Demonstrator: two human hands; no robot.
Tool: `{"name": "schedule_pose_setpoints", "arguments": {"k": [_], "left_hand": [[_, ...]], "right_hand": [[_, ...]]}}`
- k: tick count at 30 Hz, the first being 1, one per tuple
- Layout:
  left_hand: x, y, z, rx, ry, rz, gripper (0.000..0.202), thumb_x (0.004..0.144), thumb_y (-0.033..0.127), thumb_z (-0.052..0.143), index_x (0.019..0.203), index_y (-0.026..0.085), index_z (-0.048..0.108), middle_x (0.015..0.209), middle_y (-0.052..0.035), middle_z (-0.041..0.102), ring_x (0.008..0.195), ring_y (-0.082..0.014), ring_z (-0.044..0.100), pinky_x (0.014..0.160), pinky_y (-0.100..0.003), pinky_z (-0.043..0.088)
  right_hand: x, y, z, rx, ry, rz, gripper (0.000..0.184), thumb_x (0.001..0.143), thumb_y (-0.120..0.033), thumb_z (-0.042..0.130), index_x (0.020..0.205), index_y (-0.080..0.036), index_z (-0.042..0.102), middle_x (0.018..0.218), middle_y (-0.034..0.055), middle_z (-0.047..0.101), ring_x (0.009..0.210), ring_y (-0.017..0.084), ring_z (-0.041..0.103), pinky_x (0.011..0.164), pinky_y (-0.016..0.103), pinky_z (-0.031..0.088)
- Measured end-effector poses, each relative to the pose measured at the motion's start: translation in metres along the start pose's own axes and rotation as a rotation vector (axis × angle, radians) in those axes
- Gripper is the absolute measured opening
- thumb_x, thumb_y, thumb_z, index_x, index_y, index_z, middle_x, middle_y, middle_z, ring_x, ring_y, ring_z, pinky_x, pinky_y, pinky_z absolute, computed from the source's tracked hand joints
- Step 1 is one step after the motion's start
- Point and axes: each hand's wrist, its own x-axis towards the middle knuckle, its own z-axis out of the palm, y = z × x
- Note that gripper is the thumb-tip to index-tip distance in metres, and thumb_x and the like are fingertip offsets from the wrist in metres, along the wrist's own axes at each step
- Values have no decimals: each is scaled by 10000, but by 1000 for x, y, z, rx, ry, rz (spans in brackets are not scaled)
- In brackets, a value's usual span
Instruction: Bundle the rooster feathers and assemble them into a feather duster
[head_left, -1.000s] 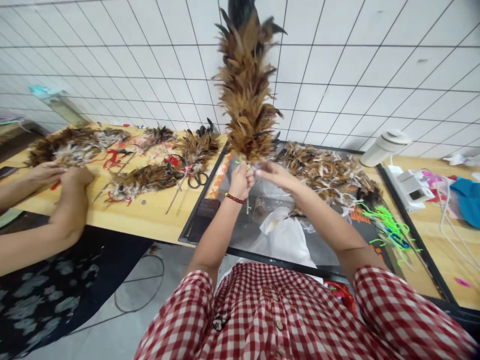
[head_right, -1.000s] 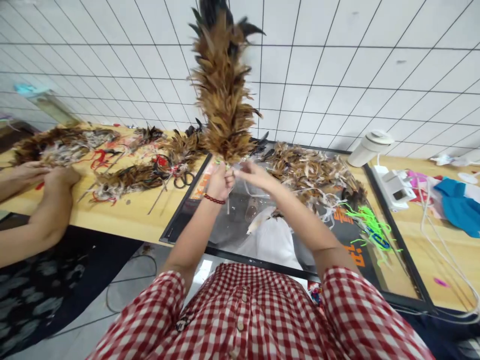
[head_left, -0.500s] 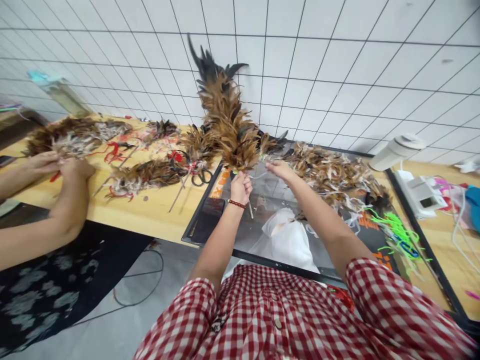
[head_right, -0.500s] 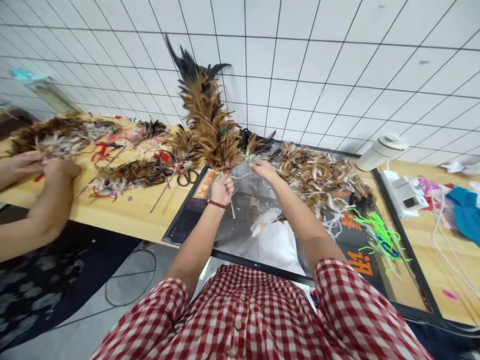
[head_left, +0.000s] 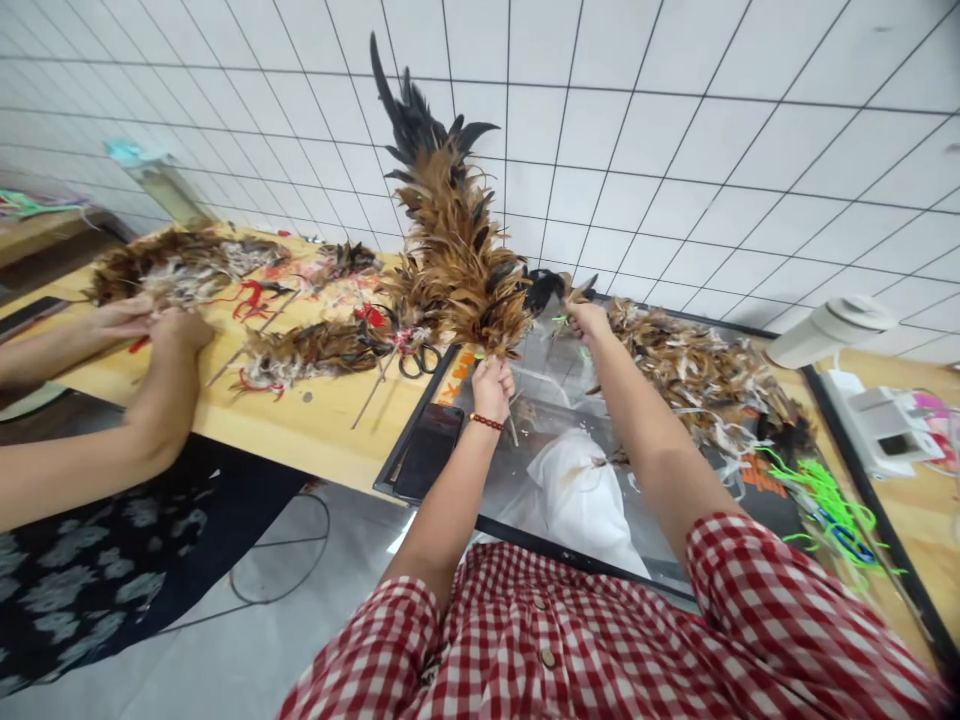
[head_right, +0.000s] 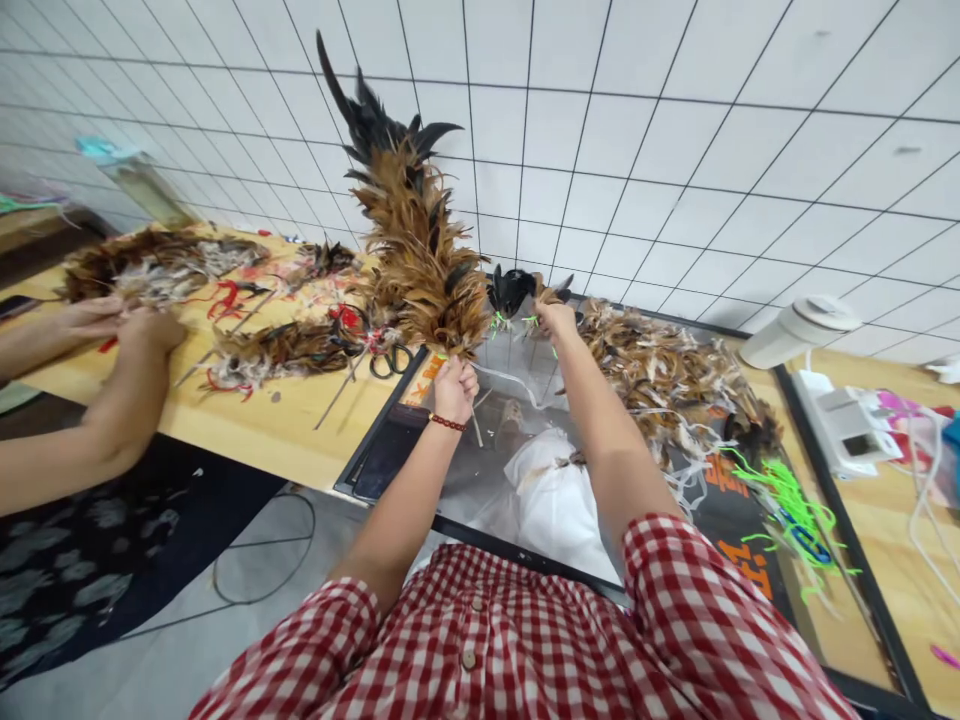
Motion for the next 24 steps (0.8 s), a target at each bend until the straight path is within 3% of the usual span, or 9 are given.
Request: {"name": "schedule_pose_setpoints", "arguments": {"k": [2, 4, 7, 10, 15, 18, 21, 24], "left_hand": [[2, -2, 2, 8, 7, -11, 353, 1003, 367, 646, 762, 178, 470, 514, 120, 321, 381, -8, 236, 401, -124, 129], [4, -5, 3, 14, 10, -24, 331, 1029, 340, 604, 769, 174, 481, 508, 118, 326, 379, -11, 236, 400, -129, 129], [5, -8, 5, 20, 0, -47, 319, 1047, 327, 567, 779, 169, 500, 506, 117, 327, 374, -10, 232, 400, -130, 135], [4, -8, 4, 19, 4, -60, 326, 1025, 361, 610, 780, 171, 510, 513, 120, 315, 374, -6, 227, 402, -128, 132], [2, -1, 2, -9, 23, -24, 337, 1009, 368, 638, 766, 176, 505, 512, 114, 315, 373, -13, 237, 390, -125, 136], [3, 2, 3, -25, 42, -18, 352, 1036, 380, 589, 762, 174, 508, 504, 111, 311, 364, -15, 247, 378, -127, 137], [5, 2, 4, -10, 33, -26, 384, 1003, 446, 637, 762, 172, 519, 503, 117, 305, 363, -11, 236, 370, -125, 141], [5, 0, 6, 11, 16, -31, 400, 993, 473, 644, 758, 172, 524, 499, 118, 306, 361, -11, 224, 364, -126, 139]], "right_hand": [[-22, -1, -13, 105, 45, 56, 295, 723, -379, 680, 652, -248, 425, 541, -57, 438, 484, 97, 366, 481, 235, 317], [-52, -3, -17, 222, 52, 56, 324, 679, -418, 705, 701, -238, 437, 590, -69, 450, 495, 69, 349, 480, 205, 287], [-99, -7, -5, 523, -50, -3, 463, 578, -457, 803, 731, -235, 426, 620, -89, 442, 533, 51, 383, 527, 187, 355], [-121, -10, 9, 667, -111, -18, 520, 528, -438, 875, 746, -236, 448, 624, -91, 477, 570, 59, 450, 557, 196, 404], [-86, -19, 7, 386, 27, 78, 323, 783, -323, 774, 739, -224, 470, 622, -60, 531, 584, 66, 498, 588, 210, 430], [-68, -19, -12, 213, 27, 86, 204, 775, -226, 790, 782, -191, 589, 684, -21, 611, 694, 111, 593, 712, 261, 506], [-88, -13, -45, -173, -73, -87, 201, 717, -210, 820, 883, -160, 716, 838, 28, 715, 834, 171, 659, 867, 333, 527], [-144, -2, -83, -436, -307, -196, 186, 768, -258, 778, 933, -174, 794, 919, 59, 775, 885, 214, 698, 912, 355, 515]]}}
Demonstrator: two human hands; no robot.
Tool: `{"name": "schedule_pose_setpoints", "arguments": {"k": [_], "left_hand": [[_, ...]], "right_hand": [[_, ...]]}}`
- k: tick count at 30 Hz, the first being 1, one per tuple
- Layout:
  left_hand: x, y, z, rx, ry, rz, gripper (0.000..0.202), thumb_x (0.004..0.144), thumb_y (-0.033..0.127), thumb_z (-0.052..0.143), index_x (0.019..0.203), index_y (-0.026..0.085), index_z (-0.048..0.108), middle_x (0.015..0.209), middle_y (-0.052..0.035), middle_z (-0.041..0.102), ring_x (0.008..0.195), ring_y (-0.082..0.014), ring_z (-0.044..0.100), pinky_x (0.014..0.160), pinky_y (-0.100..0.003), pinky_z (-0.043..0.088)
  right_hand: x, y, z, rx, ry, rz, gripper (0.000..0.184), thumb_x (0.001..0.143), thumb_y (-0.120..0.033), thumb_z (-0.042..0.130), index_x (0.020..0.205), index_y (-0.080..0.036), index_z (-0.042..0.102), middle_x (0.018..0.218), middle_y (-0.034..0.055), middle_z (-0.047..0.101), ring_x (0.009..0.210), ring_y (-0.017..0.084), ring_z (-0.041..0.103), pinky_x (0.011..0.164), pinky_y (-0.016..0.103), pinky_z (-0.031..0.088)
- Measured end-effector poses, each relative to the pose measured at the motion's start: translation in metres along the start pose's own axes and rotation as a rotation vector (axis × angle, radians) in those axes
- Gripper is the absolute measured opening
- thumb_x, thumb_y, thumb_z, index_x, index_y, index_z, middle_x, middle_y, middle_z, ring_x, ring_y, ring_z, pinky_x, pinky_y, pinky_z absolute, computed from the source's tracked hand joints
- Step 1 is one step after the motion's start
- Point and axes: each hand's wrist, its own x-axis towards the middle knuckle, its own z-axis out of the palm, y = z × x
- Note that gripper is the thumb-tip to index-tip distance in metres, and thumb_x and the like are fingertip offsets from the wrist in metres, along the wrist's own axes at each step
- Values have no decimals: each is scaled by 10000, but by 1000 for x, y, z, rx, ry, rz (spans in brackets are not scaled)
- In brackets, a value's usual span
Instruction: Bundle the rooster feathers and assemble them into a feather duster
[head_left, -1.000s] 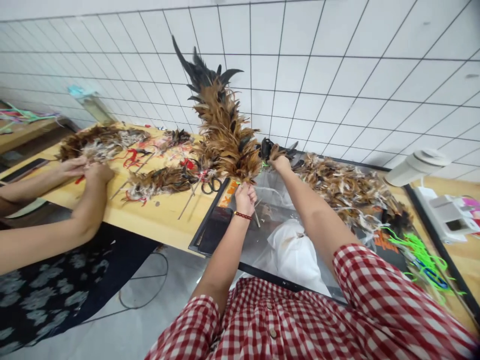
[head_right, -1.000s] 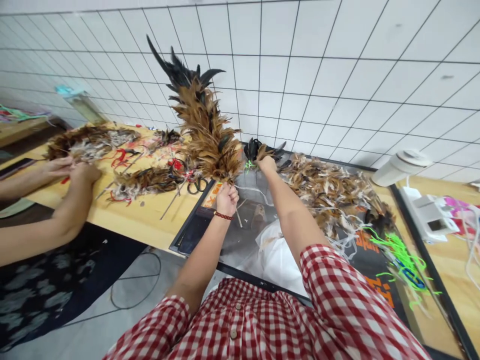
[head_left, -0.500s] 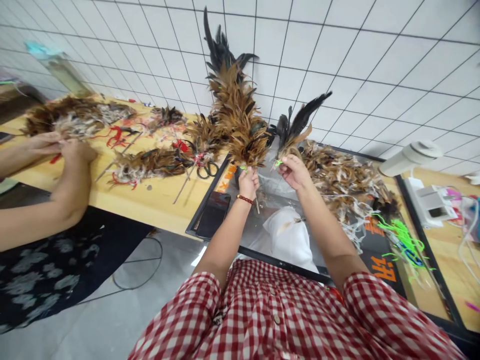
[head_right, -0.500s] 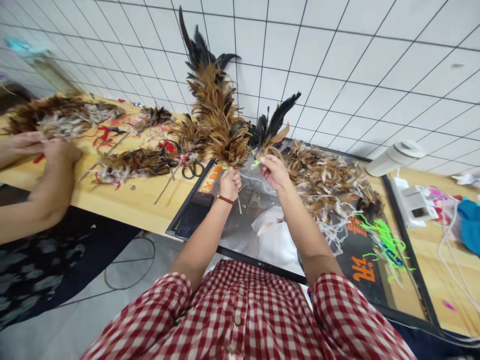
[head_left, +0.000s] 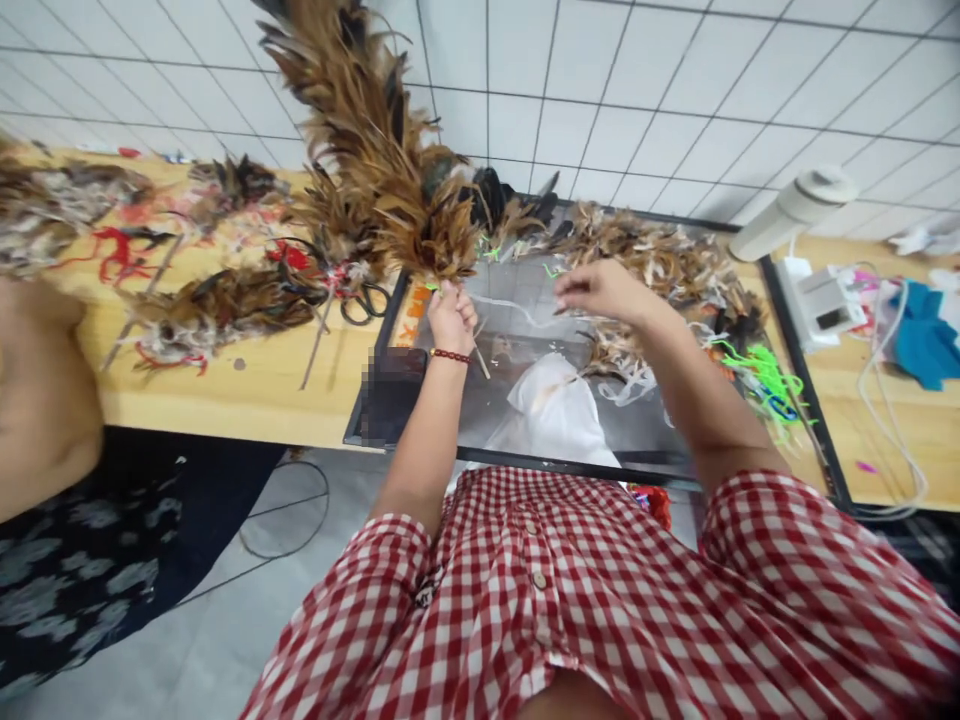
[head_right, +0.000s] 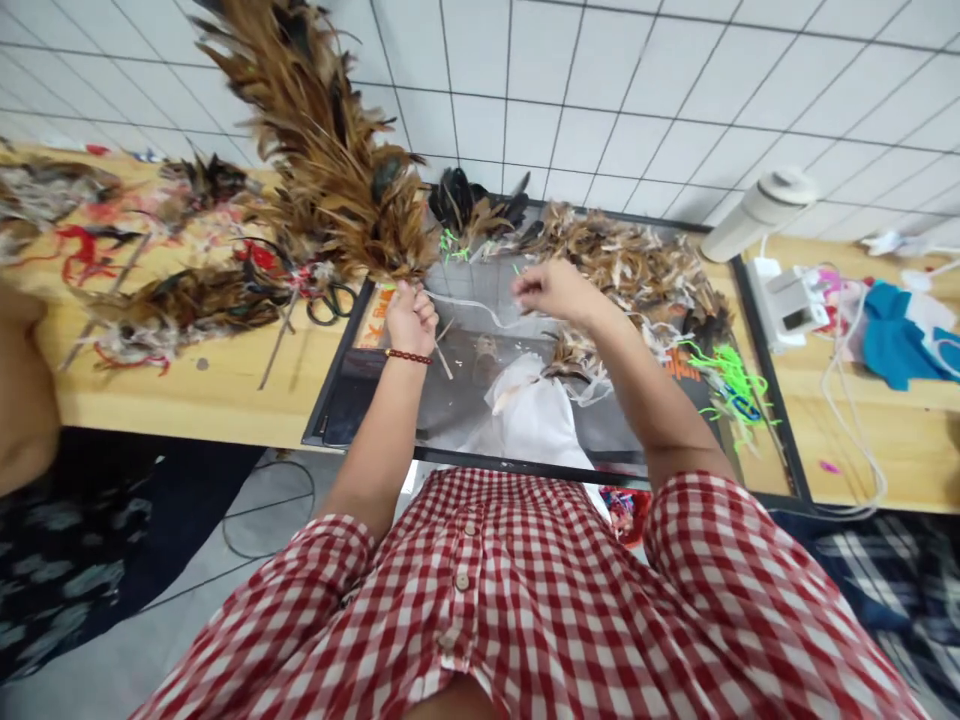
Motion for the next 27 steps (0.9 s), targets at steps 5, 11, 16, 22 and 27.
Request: {"name": "schedule_pose_setpoints", "arguments": {"k": [5, 11, 16, 22, 27], "left_hand": [[-2, -4, 1, 23, -37, -19, 393, 993, 467, 641, 756, 171, 538, 498, 113, 306, 354, -17, 226, 353, -132, 140], [-11, -1, 3, 52, -102, -67, 392, 1029, 440, 589, 752, 170, 530, 492, 108, 309, 359, -20, 215, 353, -127, 148], [-20, -3, 9, 91, -138, -104, 398, 1061, 429, 529, 765, 163, 526, 492, 108, 315, 363, -16, 210, 359, -134, 147], [-36, -16, 16, 171, -166, -205, 400, 1120, 288, 367, 782, 147, 526, 490, 102, 315, 377, -11, 225, 390, -134, 139], [-31, -32, 13, 260, -241, -273, 572, 1060, 607, 360, 765, 151, 540, 525, 93, 323, 362, -14, 195, 366, -137, 126]], "right_hand": [[-96, 22, 12, -306, -130, -97, 229, 831, -248, 722, 1027, -215, 836, 1099, 105, 798, 1049, 285, 714, 948, 385, 505], [-138, 33, 63, -547, 6, -145, 266, 913, -158, 622, 1118, -176, 792, 1454, 169, 669, 1433, 385, 516, 1131, 570, 396], [-157, 31, 43, -382, -51, -232, 336, 967, -148, 498, 1162, -174, 771, 1101, 116, 795, 998, 229, 718, 925, 371, 536], [-138, 24, -23, -242, 353, -156, 297, 965, -267, 545, 1091, -170, 796, 998, 120, 772, 913, 247, 703, 867, 381, 547], [-64, -20, 0, -26, 113, -530, 208, 955, -290, 611, 1002, -219, 801, 941, 64, 777, 872, 191, 712, 829, 315, 538]]}}
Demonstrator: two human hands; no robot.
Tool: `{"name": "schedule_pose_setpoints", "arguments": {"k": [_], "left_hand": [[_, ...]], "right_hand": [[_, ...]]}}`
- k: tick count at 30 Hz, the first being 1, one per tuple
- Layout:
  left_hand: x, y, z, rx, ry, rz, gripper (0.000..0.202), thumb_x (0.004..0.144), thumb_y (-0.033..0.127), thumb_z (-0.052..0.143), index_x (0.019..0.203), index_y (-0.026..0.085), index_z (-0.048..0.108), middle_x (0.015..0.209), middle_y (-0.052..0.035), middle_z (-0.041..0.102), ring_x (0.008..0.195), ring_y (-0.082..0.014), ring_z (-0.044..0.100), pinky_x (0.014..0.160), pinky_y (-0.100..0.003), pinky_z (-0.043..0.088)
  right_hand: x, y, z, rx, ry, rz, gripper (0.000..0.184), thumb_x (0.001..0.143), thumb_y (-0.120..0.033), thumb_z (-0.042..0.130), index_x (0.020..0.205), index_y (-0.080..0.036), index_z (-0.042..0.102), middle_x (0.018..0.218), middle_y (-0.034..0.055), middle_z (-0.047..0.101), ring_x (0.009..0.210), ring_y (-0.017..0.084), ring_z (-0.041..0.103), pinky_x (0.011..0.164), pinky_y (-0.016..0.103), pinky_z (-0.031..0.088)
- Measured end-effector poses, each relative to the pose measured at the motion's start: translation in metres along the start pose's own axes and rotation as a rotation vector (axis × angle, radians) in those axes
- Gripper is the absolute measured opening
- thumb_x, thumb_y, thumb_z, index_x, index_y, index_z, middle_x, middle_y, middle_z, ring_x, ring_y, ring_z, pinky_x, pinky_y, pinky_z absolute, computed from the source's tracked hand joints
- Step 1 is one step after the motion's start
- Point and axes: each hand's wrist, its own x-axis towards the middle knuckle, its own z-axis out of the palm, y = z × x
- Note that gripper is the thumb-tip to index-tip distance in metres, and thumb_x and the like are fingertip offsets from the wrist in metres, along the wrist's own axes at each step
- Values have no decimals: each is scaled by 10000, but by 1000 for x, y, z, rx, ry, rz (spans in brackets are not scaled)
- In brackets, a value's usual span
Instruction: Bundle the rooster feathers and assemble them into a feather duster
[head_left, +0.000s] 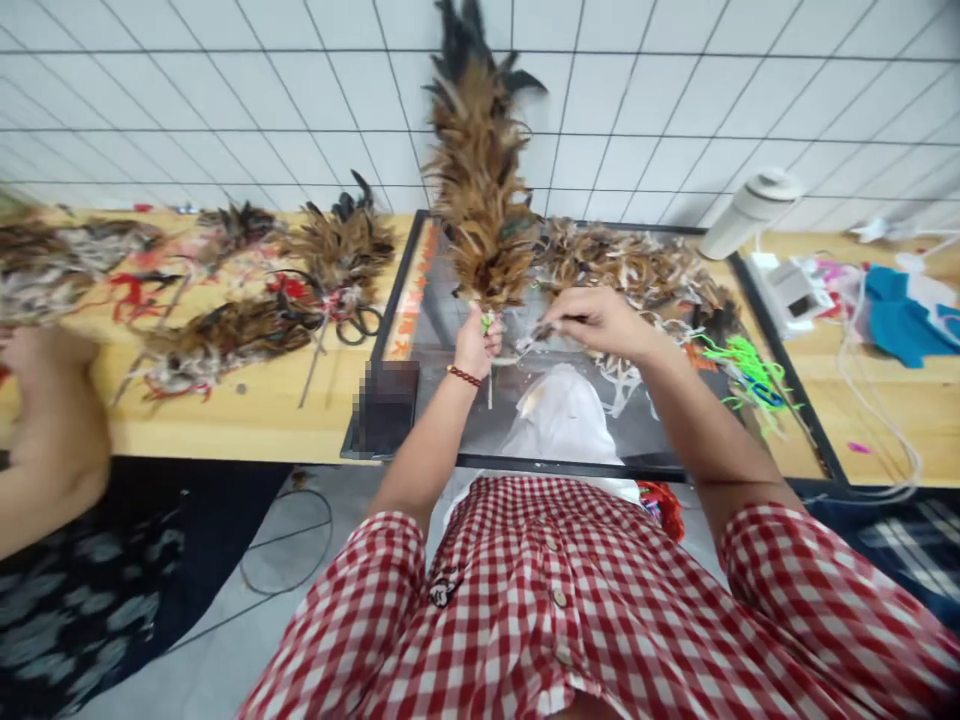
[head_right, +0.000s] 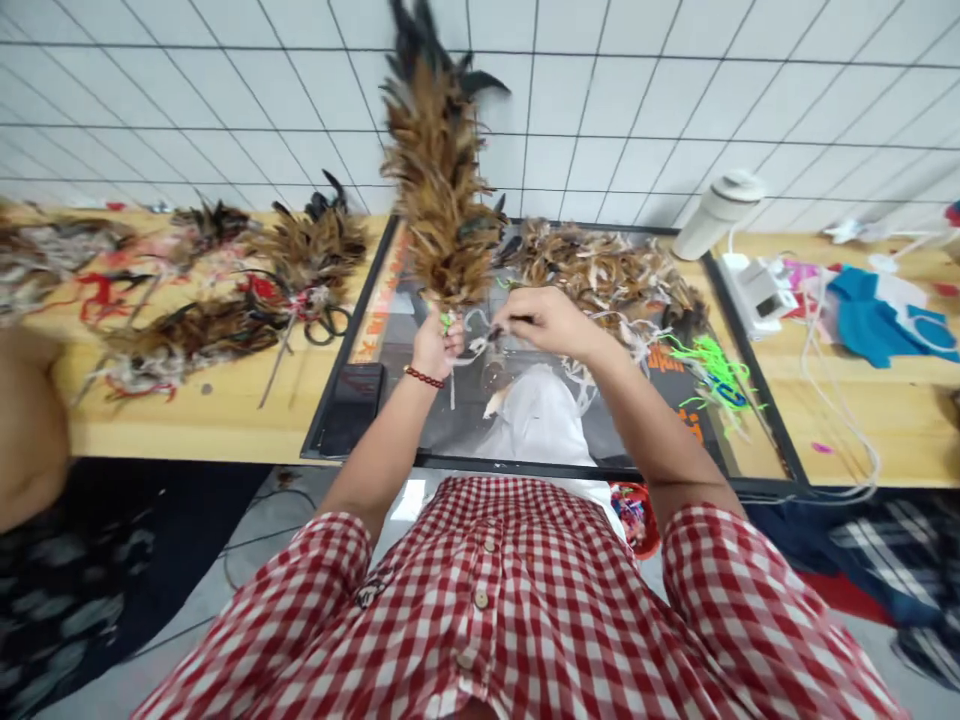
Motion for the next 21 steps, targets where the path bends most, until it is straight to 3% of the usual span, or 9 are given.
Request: {"name": "schedule_pose_setpoints", "arguments": {"k": [3, 7, 10, 14, 17, 21], "left_hand": [[4, -6, -3, 12, -24, 58, 669, 1010, 739, 270, 788, 170, 545, 540, 63, 385, 353, -29, 258, 351, -154, 138], [1, -6, -4, 14, -95, 5, 621, 993, 755, 329, 815, 187, 507, 539, 70, 395, 361, -22, 234, 361, -141, 125], [-2, -4, -5, 29, -168, -12, 426, 1050, 556, 465, 818, 199, 443, 553, 95, 364, 374, -10, 224, 384, -116, 132], [-3, -5, -6, 96, -183, 37, 268, 1047, 296, 556, 842, 210, 405, 596, 96, 422, 398, -10, 292, 410, -104, 165], [-3, -6, -8, 154, -190, 53, 234, 1064, 237, 498, 849, 204, 414, 610, 91, 447, 414, -10, 317, 428, -101, 190], [-3, -8, -6, 224, -156, 68, 302, 1014, 270, 621, 819, 200, 401, 634, 91, 478, 434, 0, 344, 439, -98, 187]], "right_hand": [[43, 3, 28, -122, -106, -152, 277, 924, -160, 543, 998, -201, 807, 953, 78, 765, 920, 192, 702, 860, 310, 521], [68, 22, 45, -279, -113, -153, 350, 880, -100, 508, 1023, -181, 817, 976, 101, 753, 949, 214, 687, 845, 314, 502], [71, 35, 51, -349, -62, -109, 374, 856, -90, 514, 1046, -190, 820, 972, 97, 744, 963, 222, 674, 830, 310, 490], [72, 36, 56, -405, -15, -79, 364, 849, -103, 521, 1028, -186, 827, 942, 105, 715, 932, 232, 653, 798, 318, 475], [73, 32, 58, -447, 3, -84, 366, 838, -99, 514, 1002, -183, 830, 940, 112, 700, 899, 234, 636, 785, 330, 459], [72, 27, 61, -488, 52, -74, 362, 855, -109, 509, 1007, -183, 829, 962, 117, 695, 882, 231, 625, 795, 344, 458]]}}
